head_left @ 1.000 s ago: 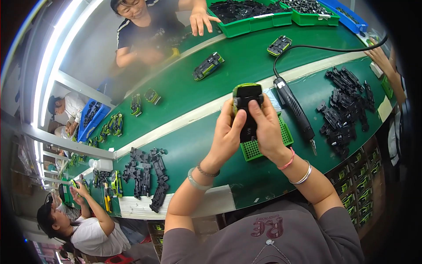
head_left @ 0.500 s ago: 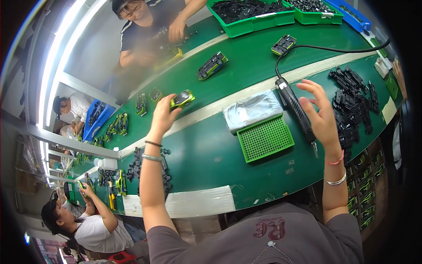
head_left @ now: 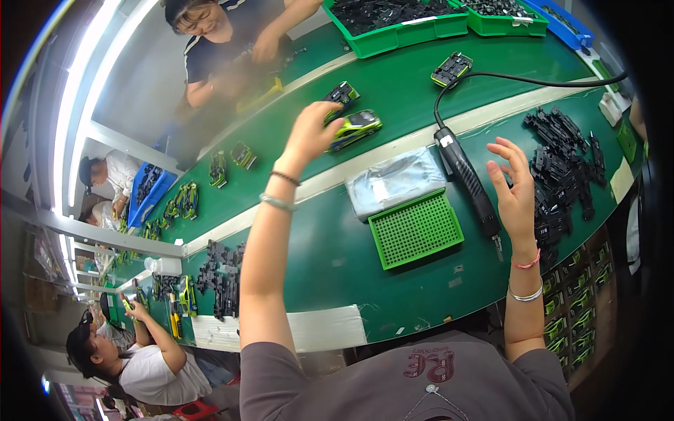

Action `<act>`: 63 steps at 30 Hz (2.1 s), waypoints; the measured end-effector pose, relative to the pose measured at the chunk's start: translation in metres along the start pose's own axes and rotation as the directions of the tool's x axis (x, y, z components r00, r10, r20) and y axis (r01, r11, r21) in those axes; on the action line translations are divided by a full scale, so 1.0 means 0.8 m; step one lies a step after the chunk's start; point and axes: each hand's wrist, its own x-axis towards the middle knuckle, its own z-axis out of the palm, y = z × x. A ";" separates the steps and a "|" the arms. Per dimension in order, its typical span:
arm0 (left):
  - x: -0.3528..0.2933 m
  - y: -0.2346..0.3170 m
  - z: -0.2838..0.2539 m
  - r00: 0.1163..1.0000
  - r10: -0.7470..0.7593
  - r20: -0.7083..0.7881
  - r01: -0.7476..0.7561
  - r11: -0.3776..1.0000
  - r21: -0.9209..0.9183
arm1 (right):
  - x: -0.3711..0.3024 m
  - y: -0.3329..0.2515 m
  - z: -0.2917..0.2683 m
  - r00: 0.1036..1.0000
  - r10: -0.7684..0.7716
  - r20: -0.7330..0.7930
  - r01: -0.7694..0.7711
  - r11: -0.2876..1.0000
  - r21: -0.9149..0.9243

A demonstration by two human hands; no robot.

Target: The person assembles toy cars by taking them from a conveyor belt, driving screws into their underside using an electric screwdriver, and placing the cars into a storage tray.

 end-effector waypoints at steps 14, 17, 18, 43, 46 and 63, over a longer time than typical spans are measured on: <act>-0.049 -0.001 -0.006 0.938 -0.260 0.230 0.145 0.895 0.421 | -0.005 0.001 -0.002 0.998 0.002 0.058 -0.002 1.000 0.005; -0.177 -0.034 -0.118 0.874 -0.472 0.120 0.336 0.763 0.552 | -0.010 -0.003 -0.012 0.995 -0.024 0.094 0.020 0.999 0.036; -0.224 -0.032 -0.152 0.859 -0.511 0.021 0.414 0.720 0.557 | -0.009 -0.002 -0.013 0.992 -0.042 0.117 0.039 0.999 0.030; -0.457 0.337 -0.021 0.420 -0.903 -0.097 -0.121 0.050 -0.991 | -0.159 -0.169 0.109 0.347 -0.712 0.610 0.358 0.702 0.616; -0.427 0.325 -0.006 0.560 -0.826 -0.063 -0.258 -0.101 -0.961 | -0.167 -0.166 0.128 0.194 -0.707 0.680 0.524 0.661 0.537; -0.391 0.316 0.006 0.638 -0.769 0.050 -0.148 -0.185 -0.972 | -0.152 -0.151 0.111 0.359 -0.767 0.531 0.505 0.638 0.581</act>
